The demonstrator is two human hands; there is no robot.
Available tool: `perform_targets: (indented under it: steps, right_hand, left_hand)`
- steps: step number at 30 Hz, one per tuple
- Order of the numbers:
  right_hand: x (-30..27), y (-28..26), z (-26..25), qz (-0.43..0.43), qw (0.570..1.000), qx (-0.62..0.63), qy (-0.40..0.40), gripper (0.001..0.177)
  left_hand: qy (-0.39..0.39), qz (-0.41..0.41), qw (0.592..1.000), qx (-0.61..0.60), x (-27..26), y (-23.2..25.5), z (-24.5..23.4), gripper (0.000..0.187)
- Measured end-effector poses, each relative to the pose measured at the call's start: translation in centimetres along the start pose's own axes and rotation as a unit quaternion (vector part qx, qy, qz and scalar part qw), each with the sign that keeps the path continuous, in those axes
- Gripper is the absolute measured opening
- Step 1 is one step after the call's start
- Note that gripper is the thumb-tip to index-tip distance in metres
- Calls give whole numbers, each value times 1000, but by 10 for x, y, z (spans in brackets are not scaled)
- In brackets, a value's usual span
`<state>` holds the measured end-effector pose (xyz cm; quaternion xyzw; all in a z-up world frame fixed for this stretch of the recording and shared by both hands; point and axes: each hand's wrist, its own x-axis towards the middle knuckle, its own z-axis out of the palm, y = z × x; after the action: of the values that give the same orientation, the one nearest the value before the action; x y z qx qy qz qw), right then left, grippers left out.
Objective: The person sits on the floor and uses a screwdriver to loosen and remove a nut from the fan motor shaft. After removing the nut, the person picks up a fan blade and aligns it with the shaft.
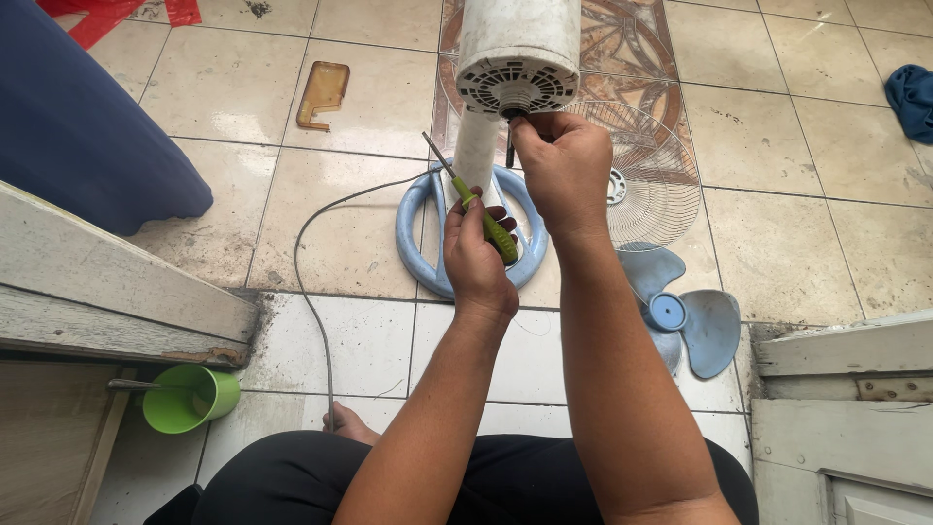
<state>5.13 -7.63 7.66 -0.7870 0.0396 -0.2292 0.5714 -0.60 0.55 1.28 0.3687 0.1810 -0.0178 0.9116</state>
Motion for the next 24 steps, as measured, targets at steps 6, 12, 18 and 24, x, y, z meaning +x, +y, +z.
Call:
perform_targets:
  steps: [6, 12, 18, 24]
  right_hand:
    - [-6, 9, 12, -128, 982, -116, 77, 15]
    - [-5, 18, 7, -271, 934, -229, 51, 8]
    - [-34, 37, -17, -364, 902, -225, -53, 10]
    - [-60, 68, -42, 42, 994, 90, 54, 18]
  left_hand:
    - [-20, 4, 999, -26, 3, -5, -1, 42]
    - [-17, 8, 1000, -22, 4, -6, -2, 40]
    - [-23, 26, 999, -39, 11, -5, -8, 39]
    - [-19, 32, 999, 1, 12, -17, -10, 42]
